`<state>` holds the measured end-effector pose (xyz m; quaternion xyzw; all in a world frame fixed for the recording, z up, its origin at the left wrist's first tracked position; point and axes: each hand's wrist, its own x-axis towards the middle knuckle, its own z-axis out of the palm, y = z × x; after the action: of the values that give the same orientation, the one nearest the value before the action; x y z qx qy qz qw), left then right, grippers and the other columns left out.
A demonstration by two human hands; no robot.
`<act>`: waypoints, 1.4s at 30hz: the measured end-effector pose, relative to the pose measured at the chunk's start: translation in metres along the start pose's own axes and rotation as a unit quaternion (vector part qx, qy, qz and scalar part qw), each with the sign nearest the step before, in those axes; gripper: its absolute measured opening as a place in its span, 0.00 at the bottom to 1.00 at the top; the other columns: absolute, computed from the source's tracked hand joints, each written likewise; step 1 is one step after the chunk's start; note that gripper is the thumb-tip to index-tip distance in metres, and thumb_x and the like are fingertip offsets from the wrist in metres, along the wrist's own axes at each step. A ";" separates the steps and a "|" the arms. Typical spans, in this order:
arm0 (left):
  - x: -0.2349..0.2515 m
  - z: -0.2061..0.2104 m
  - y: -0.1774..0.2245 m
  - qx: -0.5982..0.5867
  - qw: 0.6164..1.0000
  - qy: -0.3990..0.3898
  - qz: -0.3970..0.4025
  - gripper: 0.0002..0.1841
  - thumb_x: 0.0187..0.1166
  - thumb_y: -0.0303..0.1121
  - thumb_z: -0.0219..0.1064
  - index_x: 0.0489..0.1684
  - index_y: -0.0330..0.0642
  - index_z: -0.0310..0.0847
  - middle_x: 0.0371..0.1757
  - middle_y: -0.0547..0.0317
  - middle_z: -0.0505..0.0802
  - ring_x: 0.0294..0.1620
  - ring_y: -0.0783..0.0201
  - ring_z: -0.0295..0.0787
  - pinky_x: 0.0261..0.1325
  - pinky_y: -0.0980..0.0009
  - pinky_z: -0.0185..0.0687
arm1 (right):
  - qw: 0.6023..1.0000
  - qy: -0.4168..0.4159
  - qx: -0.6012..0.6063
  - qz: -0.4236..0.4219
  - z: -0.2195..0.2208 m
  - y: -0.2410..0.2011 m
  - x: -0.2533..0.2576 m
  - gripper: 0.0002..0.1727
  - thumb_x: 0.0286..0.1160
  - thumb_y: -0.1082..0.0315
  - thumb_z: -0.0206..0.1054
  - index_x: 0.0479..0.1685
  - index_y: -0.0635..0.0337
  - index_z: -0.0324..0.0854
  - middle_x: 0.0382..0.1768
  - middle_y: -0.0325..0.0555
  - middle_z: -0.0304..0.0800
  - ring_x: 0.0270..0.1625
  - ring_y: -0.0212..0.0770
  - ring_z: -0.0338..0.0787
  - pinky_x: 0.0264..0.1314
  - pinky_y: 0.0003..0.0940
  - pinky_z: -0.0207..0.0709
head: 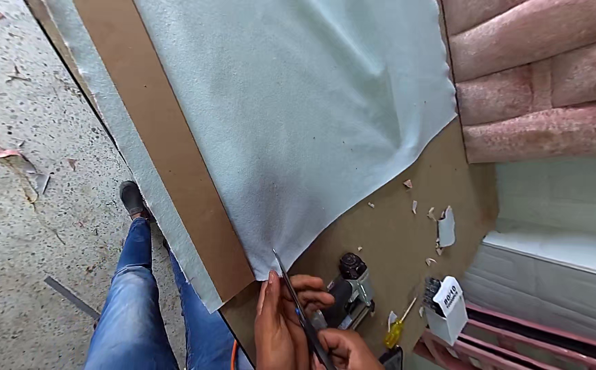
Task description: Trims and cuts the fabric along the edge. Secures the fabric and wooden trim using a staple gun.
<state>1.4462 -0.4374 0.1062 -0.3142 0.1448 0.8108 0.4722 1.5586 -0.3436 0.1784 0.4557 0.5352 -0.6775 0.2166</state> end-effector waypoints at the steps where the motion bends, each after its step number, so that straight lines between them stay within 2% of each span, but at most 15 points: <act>1: 0.006 0.002 0.000 -0.009 1.000 -0.009 0.013 0.37 0.95 0.53 0.33 0.56 0.31 0.85 0.54 0.37 0.95 0.47 0.50 0.96 0.57 0.58 0.92 | 1.000 -0.003 0.005 -0.001 -0.001 -0.001 0.000 0.18 0.71 0.50 0.79 0.32 0.55 0.85 0.23 0.37 0.87 0.20 0.32 0.85 0.22 0.31 0.82; 2: 0.012 0.002 0.000 -0.014 0.999 -0.009 0.033 0.35 0.96 0.51 0.32 0.59 0.33 0.83 0.60 0.37 0.93 0.51 0.51 0.96 0.58 0.60 0.91 | 1.000 -0.006 0.009 -0.001 -0.003 -0.001 0.000 0.17 0.71 0.51 0.79 0.32 0.56 0.86 0.23 0.37 0.88 0.20 0.32 0.85 0.22 0.31 0.82; 4: 0.019 0.001 -0.002 -0.043 0.997 -0.018 0.062 0.31 0.97 0.46 0.33 0.70 0.29 0.77 0.75 0.31 0.84 0.68 0.43 0.90 0.71 0.56 0.85 | 1.000 -0.007 0.006 -0.006 -0.004 -0.004 0.004 0.16 0.71 0.52 0.79 0.34 0.56 0.87 0.25 0.38 0.89 0.21 0.32 0.85 0.23 0.31 0.83; 6: 0.022 -0.002 -0.004 -0.036 0.997 -0.013 0.074 0.32 0.97 0.44 0.32 0.73 0.26 0.74 0.80 0.29 0.79 0.80 0.38 0.79 0.83 0.51 0.75 | 1.000 -0.006 -0.015 -0.009 -0.004 -0.010 0.013 0.19 0.70 0.48 0.79 0.35 0.57 0.87 0.26 0.38 0.89 0.22 0.33 0.86 0.24 0.31 0.83; 10: 0.021 -0.015 -0.004 0.004 0.996 -0.045 0.079 0.32 0.96 0.43 0.32 0.76 0.25 0.73 0.84 0.30 0.75 0.89 0.36 0.64 0.90 0.46 0.63 | 0.999 -0.019 -0.037 -0.025 -0.005 -0.019 0.032 0.23 0.67 0.45 0.80 0.35 0.58 0.86 0.28 0.40 0.89 0.24 0.33 0.85 0.26 0.31 0.82; 12: 0.021 -0.016 -0.003 0.012 0.996 -0.053 0.070 0.32 0.96 0.44 0.31 0.76 0.26 0.72 0.85 0.31 0.74 0.90 0.37 0.63 0.91 0.46 0.61 | 0.999 -0.024 -0.040 -0.021 -0.007 -0.022 0.035 0.21 0.68 0.47 0.80 0.36 0.57 0.87 0.30 0.40 0.89 0.25 0.32 0.84 0.27 0.30 0.81; 16: 0.020 -0.015 -0.001 0.006 0.997 -0.047 0.055 0.33 0.95 0.44 0.31 0.78 0.25 0.71 0.85 0.32 0.74 0.90 0.39 0.64 0.90 0.47 0.62 | 0.999 -0.013 -0.029 -0.007 -0.004 -0.028 0.035 0.18 0.70 0.50 0.80 0.31 0.56 0.86 0.25 0.39 0.88 0.20 0.32 0.83 0.21 0.30 0.80; 22: 0.017 -0.015 0.000 0.025 0.998 -0.037 0.054 0.31 0.95 0.46 0.37 0.73 0.26 0.75 0.82 0.33 0.78 0.88 0.38 0.67 0.91 0.46 0.61 | 0.998 -0.055 -0.003 -0.017 -0.001 -0.042 0.049 0.25 0.68 0.42 0.78 0.39 0.57 0.86 0.31 0.39 0.87 0.26 0.33 0.84 0.27 0.30 0.80; 27: 0.016 -0.016 0.000 0.025 0.997 -0.041 0.054 0.32 0.96 0.45 0.37 0.75 0.23 0.74 0.82 0.32 0.77 0.88 0.38 0.67 0.91 0.47 0.60 | 0.999 -0.033 0.019 -0.004 0.004 -0.046 0.055 0.19 0.68 0.49 0.80 0.34 0.56 0.86 0.26 0.38 0.86 0.21 0.31 0.81 0.21 0.28 0.77; 30: 0.017 -0.016 0.001 0.044 0.997 -0.039 0.058 0.33 0.96 0.47 0.39 0.75 0.21 0.73 0.81 0.32 0.79 0.87 0.40 0.70 0.90 0.50 0.63 | 0.999 -0.039 0.002 -0.016 0.003 -0.057 0.063 0.20 0.68 0.47 0.80 0.35 0.56 0.87 0.26 0.39 0.87 0.22 0.32 0.82 0.22 0.29 0.78; 33: 0.016 -0.015 -0.001 0.045 0.997 -0.014 0.069 0.31 0.95 0.47 0.42 0.69 0.22 0.78 0.78 0.32 0.82 0.84 0.40 0.74 0.88 0.52 0.67 | 0.998 -0.051 -0.019 -0.022 0.004 -0.071 0.070 0.23 0.67 0.44 0.80 0.35 0.56 0.86 0.28 0.39 0.87 0.24 0.32 0.83 0.25 0.29 0.79; 36: 0.014 -0.011 0.001 0.062 0.995 0.009 0.071 0.30 0.94 0.48 0.46 0.66 0.23 0.79 0.76 0.34 0.84 0.83 0.43 0.77 0.87 0.54 0.69 | 0.999 -0.019 -0.040 -0.019 0.009 -0.079 0.071 0.19 0.69 0.49 0.80 0.33 0.57 0.86 0.24 0.37 0.86 0.21 0.30 0.82 0.22 0.28 0.78; 39: 0.013 -0.011 0.000 0.075 0.995 0.019 0.067 0.31 0.94 0.48 0.45 0.65 0.23 0.80 0.76 0.35 0.84 0.83 0.46 0.77 0.86 0.55 0.70 | 0.999 -0.007 -0.047 -0.015 0.013 -0.088 0.073 0.20 0.69 0.48 0.79 0.31 0.56 0.86 0.23 0.37 0.86 0.20 0.31 0.82 0.21 0.29 0.78; 41: 0.013 -0.011 0.000 0.067 0.995 0.036 0.067 0.27 0.94 0.44 0.46 0.56 0.27 0.85 0.71 0.37 0.89 0.79 0.49 0.82 0.84 0.56 0.74 | 0.999 -0.020 -0.037 -0.027 0.014 -0.094 0.079 0.22 0.69 0.46 0.79 0.33 0.57 0.86 0.26 0.38 0.87 0.22 0.31 0.83 0.23 0.29 0.80; 42: 0.012 -0.010 0.001 0.066 0.994 0.055 0.064 0.25 0.93 0.42 0.46 0.50 0.32 0.87 0.65 0.43 0.93 0.74 0.55 0.87 0.79 0.59 0.78 | 0.998 -0.029 -0.036 -0.033 0.015 -0.099 0.083 0.22 0.69 0.46 0.79 0.34 0.58 0.86 0.28 0.39 0.87 0.24 0.32 0.84 0.25 0.29 0.80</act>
<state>1.4448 -0.4351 0.0910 -0.3165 0.2435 0.8096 0.4303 1.4347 -0.3080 0.1609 0.4096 0.5675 -0.6773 0.2265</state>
